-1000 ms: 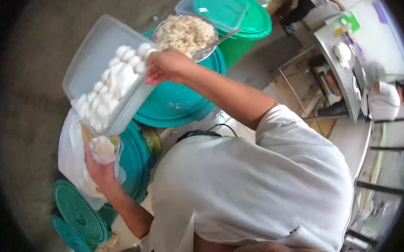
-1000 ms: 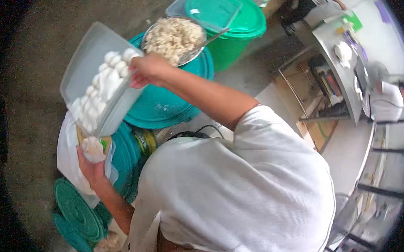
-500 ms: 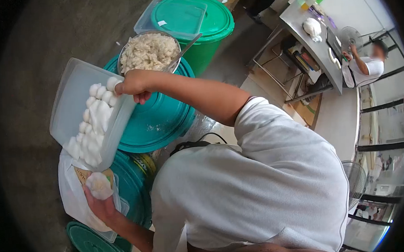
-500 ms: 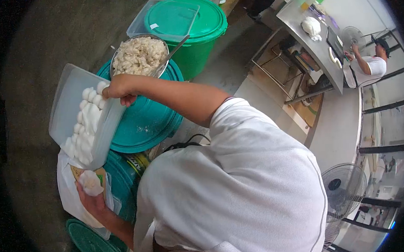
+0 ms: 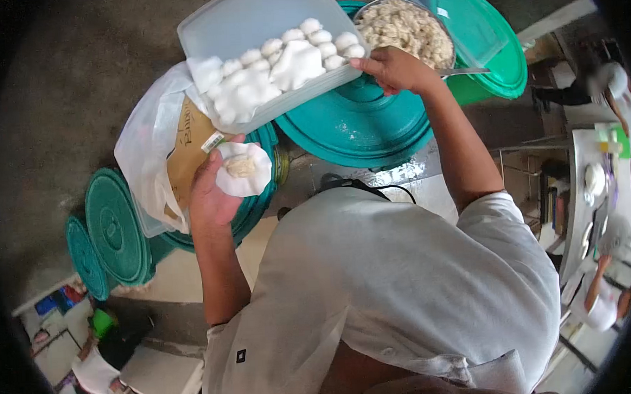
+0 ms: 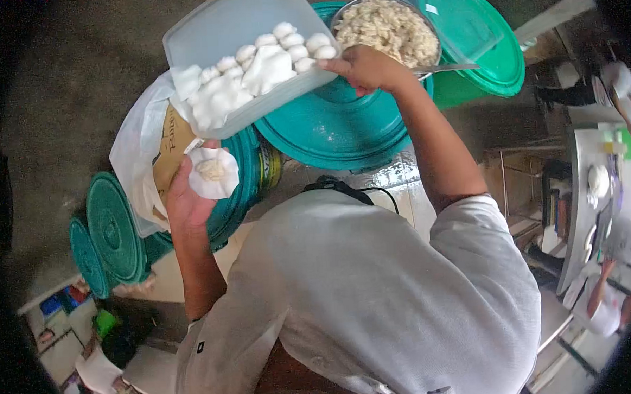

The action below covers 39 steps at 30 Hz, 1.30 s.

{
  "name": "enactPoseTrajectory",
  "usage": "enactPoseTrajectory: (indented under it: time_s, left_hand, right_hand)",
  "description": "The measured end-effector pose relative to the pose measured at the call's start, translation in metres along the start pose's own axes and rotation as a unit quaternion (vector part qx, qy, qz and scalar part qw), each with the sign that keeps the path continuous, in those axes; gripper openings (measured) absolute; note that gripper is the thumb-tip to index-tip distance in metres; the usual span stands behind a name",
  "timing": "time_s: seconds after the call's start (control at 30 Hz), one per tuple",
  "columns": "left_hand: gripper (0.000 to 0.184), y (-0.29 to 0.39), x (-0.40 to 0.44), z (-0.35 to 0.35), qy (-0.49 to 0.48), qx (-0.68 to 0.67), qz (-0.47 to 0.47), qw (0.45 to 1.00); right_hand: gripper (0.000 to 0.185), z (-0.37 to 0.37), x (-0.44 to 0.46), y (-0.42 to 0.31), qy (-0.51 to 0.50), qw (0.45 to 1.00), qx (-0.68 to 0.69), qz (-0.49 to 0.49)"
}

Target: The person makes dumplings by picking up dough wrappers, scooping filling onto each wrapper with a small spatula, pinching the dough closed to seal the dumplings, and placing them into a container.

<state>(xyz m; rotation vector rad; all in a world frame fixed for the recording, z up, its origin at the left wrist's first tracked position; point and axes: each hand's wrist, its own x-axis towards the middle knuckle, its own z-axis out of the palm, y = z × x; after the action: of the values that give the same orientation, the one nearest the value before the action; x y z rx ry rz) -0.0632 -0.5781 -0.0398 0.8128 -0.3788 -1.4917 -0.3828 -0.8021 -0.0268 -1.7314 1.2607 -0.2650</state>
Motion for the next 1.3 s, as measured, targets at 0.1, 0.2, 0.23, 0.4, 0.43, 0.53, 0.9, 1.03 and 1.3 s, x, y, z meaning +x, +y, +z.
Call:
enactPoseTrajectory:
  time_s: [0.1, 0.2, 0.23, 0.4, 0.43, 0.53, 0.9, 1.03, 1.3]
  left_hand:
    - [0.047, -0.006, -0.006, -0.004, 0.008, -0.036, -0.026, 0.999]
    - [0.043, -0.015, -0.016, -0.004, 0.053, -0.072, -0.033, 0.995]
    - [0.043, -0.019, -0.016, -0.002, 0.057, -0.073, -0.029, 0.995]
    - [0.034, -0.033, -0.02, 0.013, 0.081, -0.073, -0.006, 0.994]
    - [0.032, -0.032, -0.023, 0.013, 0.085, -0.071, -0.002, 0.994]
    - [0.034, -0.031, -0.03, -0.008, 0.073, -0.102, -0.034, 0.992]
    - [0.042, -0.018, -0.04, -0.029, 0.006, -0.165, -0.013, 0.986]
    - [0.043, -0.019, -0.046, -0.019, 0.025, -0.187, 0.012, 0.982]
    - [0.044, -0.058, -0.037, 0.028, 0.028, -0.189, -0.006, 0.982]
  right_hand:
    - [0.061, 0.009, -0.009, -0.006, -0.007, 0.996, -0.088, -0.012]
    - [0.055, 0.038, -0.025, -0.011, -0.041, 0.991, -0.062, -0.108]
    - [0.055, 0.05, -0.029, -0.013, -0.046, 0.991, -0.063, -0.111]
    - [0.039, 0.078, -0.045, -0.042, -0.063, 0.977, -0.109, -0.174]
    - [0.036, 0.077, -0.046, -0.043, -0.014, 0.982, -0.107, -0.152]
    - [0.027, 0.076, -0.047, -0.041, 0.074, 0.976, -0.115, -0.168]
    - [0.025, 0.14, -0.08, -0.103, -0.05, 0.97, -0.105, -0.215]
    - [0.025, 0.159, -0.082, -0.092, -0.106, 0.952, -0.086, -0.274]
    - [0.039, 0.139, -0.095, -0.045, -0.027, 0.924, -0.091, -0.37]
